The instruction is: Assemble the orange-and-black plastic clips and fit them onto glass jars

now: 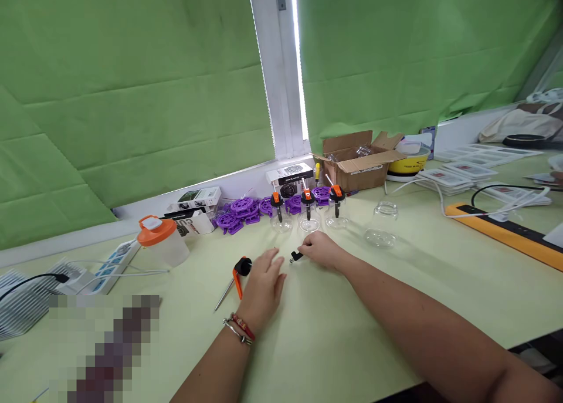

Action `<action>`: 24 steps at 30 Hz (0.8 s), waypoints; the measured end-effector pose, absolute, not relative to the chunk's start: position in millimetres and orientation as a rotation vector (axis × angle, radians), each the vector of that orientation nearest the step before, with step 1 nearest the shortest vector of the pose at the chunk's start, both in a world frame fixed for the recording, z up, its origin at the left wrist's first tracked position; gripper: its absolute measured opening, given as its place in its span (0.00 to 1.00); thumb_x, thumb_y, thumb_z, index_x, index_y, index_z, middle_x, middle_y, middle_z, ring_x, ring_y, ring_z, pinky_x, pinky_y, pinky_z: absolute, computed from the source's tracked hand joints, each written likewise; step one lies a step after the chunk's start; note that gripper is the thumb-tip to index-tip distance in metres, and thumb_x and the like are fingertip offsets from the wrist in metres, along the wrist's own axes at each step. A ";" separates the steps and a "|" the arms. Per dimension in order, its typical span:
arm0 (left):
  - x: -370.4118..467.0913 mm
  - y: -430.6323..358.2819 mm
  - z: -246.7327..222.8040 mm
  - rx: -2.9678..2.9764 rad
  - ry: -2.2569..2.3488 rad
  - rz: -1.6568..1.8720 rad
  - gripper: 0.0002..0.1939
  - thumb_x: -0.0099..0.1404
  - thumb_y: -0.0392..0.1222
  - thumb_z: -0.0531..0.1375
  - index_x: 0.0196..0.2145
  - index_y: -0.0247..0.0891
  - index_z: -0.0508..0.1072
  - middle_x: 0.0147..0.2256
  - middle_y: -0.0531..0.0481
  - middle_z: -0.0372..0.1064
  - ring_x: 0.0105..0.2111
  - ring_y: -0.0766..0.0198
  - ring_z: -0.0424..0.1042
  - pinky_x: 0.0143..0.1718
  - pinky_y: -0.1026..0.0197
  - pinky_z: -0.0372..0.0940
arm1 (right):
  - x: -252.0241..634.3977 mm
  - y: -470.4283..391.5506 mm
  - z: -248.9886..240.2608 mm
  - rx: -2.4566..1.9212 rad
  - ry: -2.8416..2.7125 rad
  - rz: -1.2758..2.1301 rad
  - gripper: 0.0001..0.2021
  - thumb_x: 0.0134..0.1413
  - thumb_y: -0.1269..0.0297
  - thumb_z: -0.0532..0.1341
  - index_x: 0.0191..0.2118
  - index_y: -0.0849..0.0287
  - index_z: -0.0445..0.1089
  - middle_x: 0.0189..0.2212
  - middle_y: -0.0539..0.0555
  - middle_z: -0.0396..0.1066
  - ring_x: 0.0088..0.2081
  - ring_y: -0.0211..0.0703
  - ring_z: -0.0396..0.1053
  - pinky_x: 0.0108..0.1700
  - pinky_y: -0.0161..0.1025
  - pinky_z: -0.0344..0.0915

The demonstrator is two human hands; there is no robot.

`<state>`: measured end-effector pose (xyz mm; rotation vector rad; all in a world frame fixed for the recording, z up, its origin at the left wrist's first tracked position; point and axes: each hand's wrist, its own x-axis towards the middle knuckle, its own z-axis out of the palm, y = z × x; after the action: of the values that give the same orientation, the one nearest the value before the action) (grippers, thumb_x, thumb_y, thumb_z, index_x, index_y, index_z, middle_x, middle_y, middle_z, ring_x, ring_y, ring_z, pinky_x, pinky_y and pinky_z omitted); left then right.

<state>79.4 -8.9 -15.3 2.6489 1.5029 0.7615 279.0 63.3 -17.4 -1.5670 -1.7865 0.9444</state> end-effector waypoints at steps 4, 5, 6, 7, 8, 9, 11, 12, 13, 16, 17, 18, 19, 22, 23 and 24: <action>88.5 -13.7 -16.3 2.612 1.270 0.525 0.17 0.66 0.37 0.46 0.47 0.41 0.70 0.60 0.43 0.55 0.59 0.55 0.57 0.56 0.51 0.59 | 278.7 60.0 -16.1 -1.534 -1.782 1.017 0.12 0.42 0.63 0.57 0.16 0.59 0.57 0.15 0.44 0.47 0.19 0.31 0.46 0.21 0.32 0.45; 89.1 -13.4 -16.4 2.603 1.269 0.489 0.17 0.66 0.37 0.46 0.46 0.41 0.70 0.59 0.43 0.56 0.58 0.55 0.58 0.56 0.51 0.59 | 278.6 59.4 -16.0 -1.531 -1.778 1.038 0.11 0.42 0.63 0.57 0.16 0.59 0.57 0.15 0.43 0.46 0.19 0.31 0.45 0.20 0.32 0.44; 89.2 -12.6 -16.5 2.596 1.273 0.467 0.17 0.66 0.37 0.46 0.46 0.42 0.70 0.58 0.43 0.58 0.58 0.55 0.58 0.56 0.51 0.59 | 278.6 59.2 -16.3 -1.531 -1.773 1.057 0.11 0.42 0.62 0.57 0.17 0.59 0.57 0.15 0.43 0.46 0.18 0.31 0.45 0.20 0.32 0.44; 89.0 -11.6 -16.4 2.589 1.279 0.456 0.17 0.66 0.38 0.47 0.47 0.42 0.70 0.58 0.42 0.59 0.57 0.55 0.59 0.57 0.50 0.58 | 278.8 59.6 -16.8 -1.534 -1.768 1.070 0.11 0.43 0.62 0.57 0.17 0.59 0.58 0.14 0.43 0.45 0.18 0.31 0.45 0.20 0.32 0.44; 88.5 -10.5 -16.4 2.584 1.285 0.454 0.17 0.66 0.38 0.47 0.47 0.42 0.70 0.57 0.42 0.60 0.56 0.54 0.60 0.57 0.50 0.58 | 279.0 60.5 -17.8 -1.540 -1.763 1.075 0.11 0.43 0.62 0.57 0.17 0.59 0.59 0.14 0.43 0.46 0.18 0.31 0.46 0.20 0.32 0.44; 87.9 -9.5 -16.5 2.577 1.293 0.457 0.17 0.66 0.38 0.47 0.48 0.42 0.70 0.56 0.42 0.61 0.56 0.54 0.61 0.57 0.50 0.58 | 279.5 61.8 -19.2 -1.549 -1.757 1.071 0.11 0.43 0.62 0.57 0.18 0.59 0.60 0.14 0.43 0.47 0.18 0.31 0.46 0.20 0.32 0.45; 86.7 -7.9 -17.3 2.560 1.319 0.468 0.17 0.66 0.39 0.48 0.49 0.42 0.69 0.55 0.42 0.62 0.55 0.54 0.61 0.56 0.49 0.58 | 280.6 65.2 -22.7 -1.573 -1.739 1.028 0.11 0.46 0.61 0.56 0.19 0.60 0.63 0.14 0.44 0.50 0.18 0.32 0.49 0.21 0.32 0.46; 86.0 -7.4 -18.0 2.552 1.335 0.474 0.17 0.66 0.39 0.48 0.49 0.42 0.69 0.55 0.42 0.62 0.55 0.54 0.61 0.56 0.49 0.58 | 281.1 66.8 -24.6 -1.588 -1.728 0.992 0.11 0.48 0.61 0.55 0.20 0.61 0.64 0.15 0.45 0.52 0.19 0.33 0.50 0.22 0.32 0.47; 85.4 -6.9 -18.9 2.546 1.349 0.479 0.16 0.66 0.40 0.49 0.48 0.42 0.69 0.55 0.42 0.62 0.55 0.53 0.61 0.56 0.49 0.58 | 281.3 68.0 -26.3 -1.602 -1.720 0.949 0.13 0.50 0.60 0.54 0.21 0.61 0.66 0.15 0.46 0.54 0.20 0.34 0.52 0.23 0.33 0.48; 83.4 -5.8 -21.9 2.539 1.378 0.502 0.15 0.65 0.41 0.50 0.47 0.40 0.70 0.54 0.41 0.62 0.55 0.53 0.61 0.56 0.49 0.59 | 280.0 68.1 -29.8 -1.624 -1.730 0.842 0.14 0.52 0.59 0.55 0.23 0.61 0.70 0.19 0.50 0.64 0.24 0.36 0.59 0.27 0.33 0.51; 82.7 -5.4 -22.9 2.541 1.382 0.506 0.15 0.66 0.41 0.50 0.47 0.39 0.70 0.54 0.41 0.62 0.55 0.53 0.61 0.56 0.49 0.59 | 278.7 67.1 -30.2 -1.623 -1.747 0.820 0.13 0.52 0.59 0.56 0.23 0.61 0.71 0.21 0.51 0.66 0.26 0.37 0.61 0.28 0.33 0.51; 82.1 -5.0 -23.7 2.543 1.385 0.509 0.14 0.66 0.41 0.50 0.46 0.38 0.70 0.54 0.40 0.62 0.55 0.53 0.61 0.56 0.49 0.59 | 277.1 65.7 -30.4 -1.621 -1.769 0.799 0.12 0.51 0.59 0.58 0.25 0.60 0.72 0.23 0.51 0.69 0.27 0.38 0.62 0.29 0.33 0.52; 81.6 -4.7 -24.5 2.548 1.383 0.510 0.14 0.66 0.41 0.50 0.46 0.38 0.70 0.54 0.39 0.62 0.55 0.53 0.61 0.56 0.49 0.59 | 275.3 64.3 -30.3 -1.620 -1.795 0.773 0.10 0.50 0.59 0.59 0.27 0.59 0.73 0.24 0.51 0.70 0.28 0.38 0.63 0.29 0.33 0.52; 80.9 -3.8 -25.7 2.565 1.365 0.505 0.15 0.66 0.41 0.50 0.47 0.36 0.69 0.55 0.38 0.61 0.56 0.53 0.61 0.57 0.49 0.58 | 269.9 61.2 -29.9 -1.635 -1.885 0.651 0.09 0.51 0.58 0.61 0.32 0.57 0.73 0.28 0.51 0.73 0.29 0.38 0.65 0.29 0.33 0.53; 80.9 -3.7 -25.8 2.568 1.359 0.501 0.15 0.66 0.41 0.50 0.47 0.36 0.69 0.55 0.38 0.61 0.56 0.53 0.60 0.57 0.49 0.58 | 268.5 60.9 -30.2 -1.643 -1.915 0.606 0.09 0.51 0.58 0.60 0.32 0.57 0.73 0.29 0.51 0.73 0.29 0.38 0.65 0.29 0.33 0.53; 81.1 -3.6 -25.7 2.569 1.355 0.496 0.15 0.66 0.41 0.50 0.47 0.36 0.69 0.55 0.38 0.61 0.56 0.53 0.60 0.57 0.49 0.58 | 267.3 61.1 -30.6 -1.650 -1.944 0.565 0.09 0.52 0.58 0.60 0.31 0.57 0.73 0.29 0.51 0.73 0.30 0.39 0.65 0.30 0.33 0.53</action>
<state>81.1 -3.6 -25.7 2.5694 1.3554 0.4955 267.3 61.1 -30.6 -1.6502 -1.9443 0.5652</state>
